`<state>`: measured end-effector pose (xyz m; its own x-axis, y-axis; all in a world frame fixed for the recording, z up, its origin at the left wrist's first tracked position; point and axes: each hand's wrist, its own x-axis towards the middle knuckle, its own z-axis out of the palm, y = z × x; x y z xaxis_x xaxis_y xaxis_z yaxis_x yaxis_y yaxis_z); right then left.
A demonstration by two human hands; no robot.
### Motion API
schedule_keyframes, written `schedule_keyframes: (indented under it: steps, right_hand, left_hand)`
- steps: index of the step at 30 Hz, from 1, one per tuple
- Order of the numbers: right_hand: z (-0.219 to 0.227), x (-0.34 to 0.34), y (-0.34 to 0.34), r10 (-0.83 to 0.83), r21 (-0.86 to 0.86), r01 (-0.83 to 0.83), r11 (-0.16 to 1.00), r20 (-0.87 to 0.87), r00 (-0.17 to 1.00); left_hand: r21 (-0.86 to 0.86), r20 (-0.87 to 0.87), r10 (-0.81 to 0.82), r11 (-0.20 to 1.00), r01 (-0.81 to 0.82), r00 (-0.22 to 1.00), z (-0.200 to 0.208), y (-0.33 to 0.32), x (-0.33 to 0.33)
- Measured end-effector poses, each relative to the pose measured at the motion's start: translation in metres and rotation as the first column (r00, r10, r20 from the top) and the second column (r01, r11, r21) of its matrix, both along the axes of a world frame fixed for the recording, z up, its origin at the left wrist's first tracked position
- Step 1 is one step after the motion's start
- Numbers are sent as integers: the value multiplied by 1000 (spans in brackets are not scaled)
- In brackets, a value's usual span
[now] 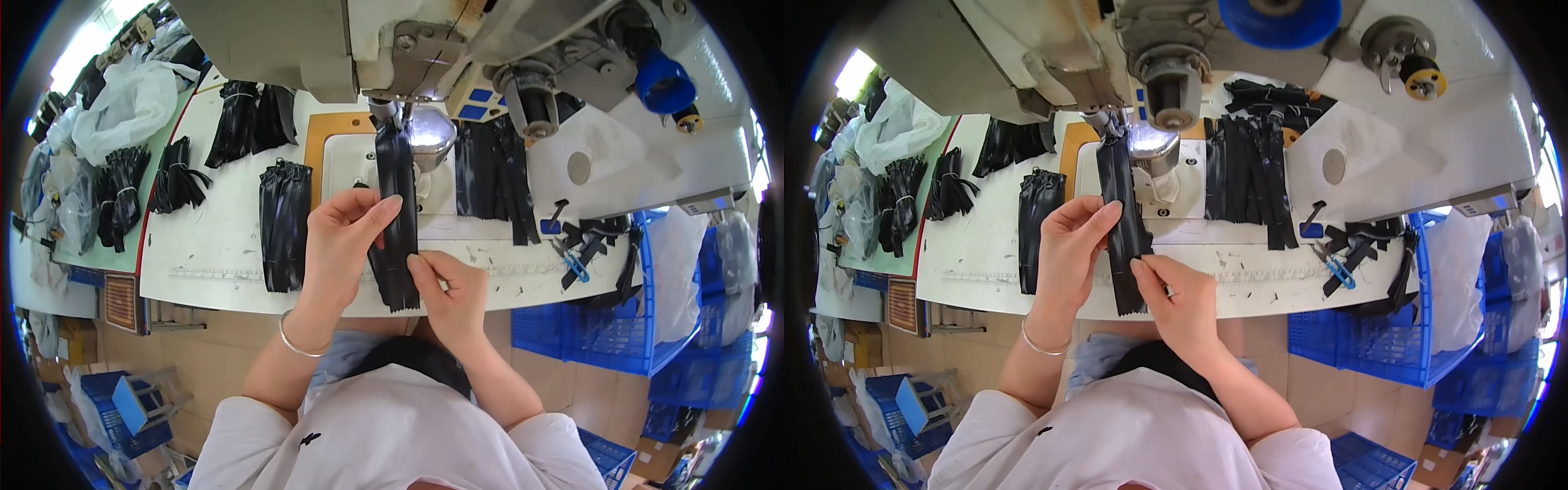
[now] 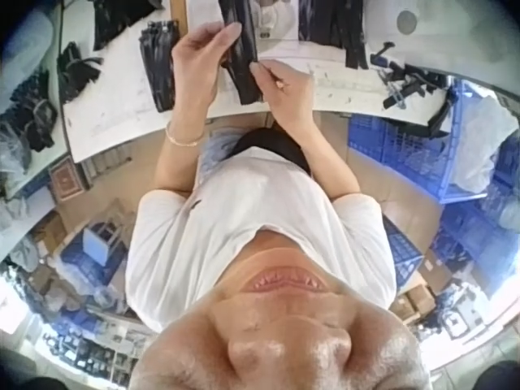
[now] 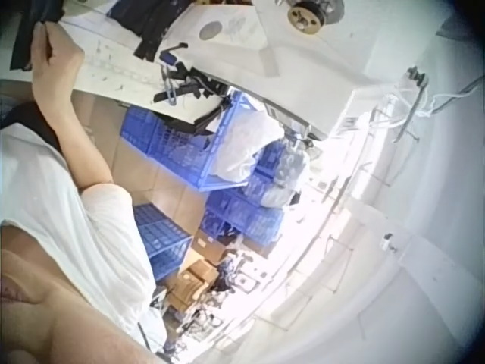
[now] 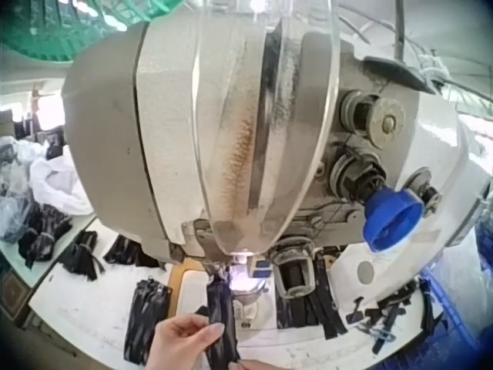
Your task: Sew and assemble black leather or synthetic shoe components using an industrial sewing machine.
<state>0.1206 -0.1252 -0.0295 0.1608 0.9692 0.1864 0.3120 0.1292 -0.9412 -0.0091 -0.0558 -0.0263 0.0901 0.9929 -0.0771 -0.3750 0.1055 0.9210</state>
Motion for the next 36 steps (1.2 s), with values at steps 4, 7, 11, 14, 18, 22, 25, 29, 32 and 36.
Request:
schedule_keyframes:
  steps: [4, 7, 11, 14, 18, 22, 25, 29, 32, 36]
  right_hand:
    - [2, -6, 3, 3, 40, -2, 999, -26, 1000]
    - [7, -9, 13, -19, 41, 20, 999, -33, 999]
    - [12, -12, 30, -53, 85, 55, 995, -20, 998]
    - [17, -13, 44, -65, 126, 68, 990, -27, 997]
    - [24, -10, 64, -94, 157, 93, 983, -1, 996]
    - [29, -8, 80, -84, 157, 86, 984, -20, 996]
    - [26, -10, 79, -69, 98, 81, 992, -122, 990]
    - [17, -7, 69, -26, 69, 36, 997, -139, 990]
    - [16, -6, 58, 3, 10, -1, 1000, -132, 991]
    - [13, -8, 48, 17, -17, -20, 1000, -129, 991]
  left_hand:
    - [13, -6, 9, 1000, -9, 1000, 7, 4, -2]
    - [39, -17, 2, 999, -1, 1000, 12, 15, -2]
    - [43, -21, -5, 999, 6, 1000, 20, 32, -2]
    - [52, -64, -10, 999, 13, 998, 25, 47, -3]
    - [16, -15, 18, 1000, -18, 1000, 33, 66, 2]
    - [82, -29, 29, 996, -26, 999, 30, 89, 1]
    - [33, -11, 39, 999, -39, 999, 28, 105, 2]
    - [-61, -39, 25, 998, -28, 999, 45, 111, 10]
    - [-26, -43, 103, 994, -104, 994, 55, 108, 12]
    - [16, 24, 74, 997, -75, 997, 41, 109, 6]
